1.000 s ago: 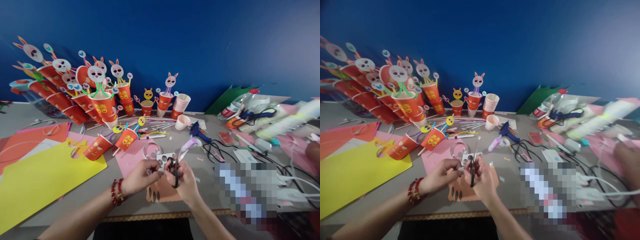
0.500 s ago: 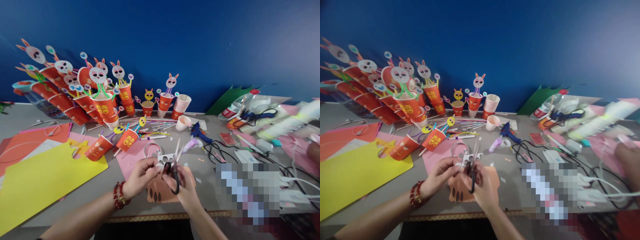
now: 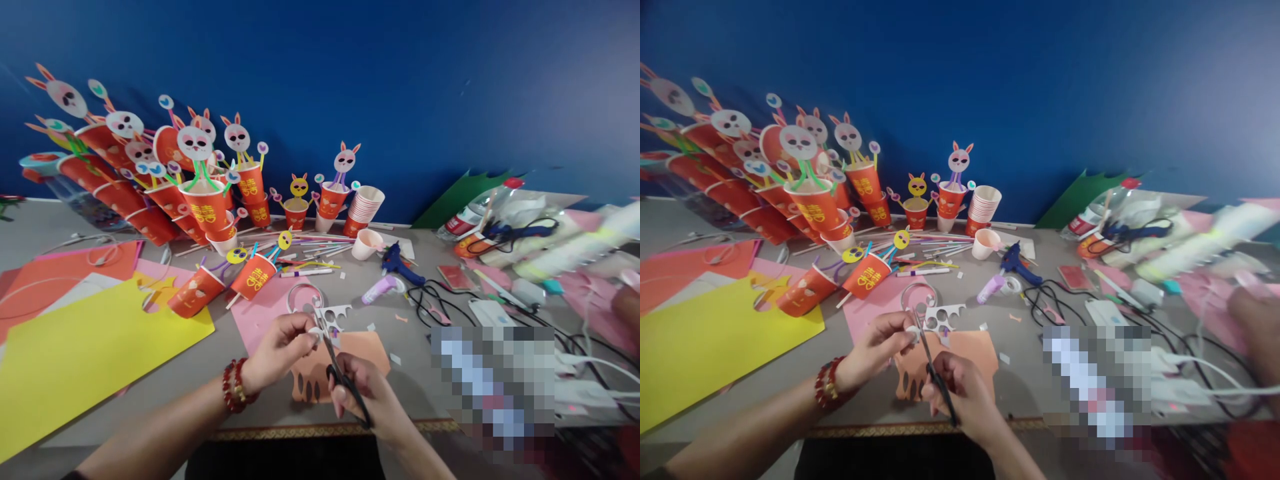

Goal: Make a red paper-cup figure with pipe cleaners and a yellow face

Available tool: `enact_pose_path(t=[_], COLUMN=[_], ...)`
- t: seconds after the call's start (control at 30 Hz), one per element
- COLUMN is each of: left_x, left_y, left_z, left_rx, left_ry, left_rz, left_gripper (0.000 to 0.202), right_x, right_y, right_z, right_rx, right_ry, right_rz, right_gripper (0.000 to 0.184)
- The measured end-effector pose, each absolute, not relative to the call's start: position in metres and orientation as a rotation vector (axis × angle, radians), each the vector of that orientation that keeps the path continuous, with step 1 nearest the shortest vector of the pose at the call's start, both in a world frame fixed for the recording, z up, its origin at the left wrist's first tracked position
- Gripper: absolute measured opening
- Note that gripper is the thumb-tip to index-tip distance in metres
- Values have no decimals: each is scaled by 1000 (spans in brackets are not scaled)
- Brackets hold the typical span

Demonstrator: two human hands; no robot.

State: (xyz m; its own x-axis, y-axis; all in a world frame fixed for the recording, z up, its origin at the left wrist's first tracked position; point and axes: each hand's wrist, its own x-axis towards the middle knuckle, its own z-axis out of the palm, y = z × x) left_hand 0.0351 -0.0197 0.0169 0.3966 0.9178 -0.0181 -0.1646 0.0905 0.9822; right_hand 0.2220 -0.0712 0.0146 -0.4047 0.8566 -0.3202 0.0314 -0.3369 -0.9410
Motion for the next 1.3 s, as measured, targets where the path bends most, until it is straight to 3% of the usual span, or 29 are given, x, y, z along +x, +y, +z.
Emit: enact_pose_path(t=[0.97, 1.3], left_x=[33, 31], left_y=[-18, -15], left_z=[15, 14], left_rx=[1246, 1299], left_ry=[733, 700], left_rz=[934, 924], left_gripper=[33, 34], right_x=[228, 236], right_y=[-71, -66], right_z=[-3, 4], right_rx=[-1176, -1357], right_ry=[-1310, -1379], right_rz=[1804, 1775], right_gripper=[57, 60])
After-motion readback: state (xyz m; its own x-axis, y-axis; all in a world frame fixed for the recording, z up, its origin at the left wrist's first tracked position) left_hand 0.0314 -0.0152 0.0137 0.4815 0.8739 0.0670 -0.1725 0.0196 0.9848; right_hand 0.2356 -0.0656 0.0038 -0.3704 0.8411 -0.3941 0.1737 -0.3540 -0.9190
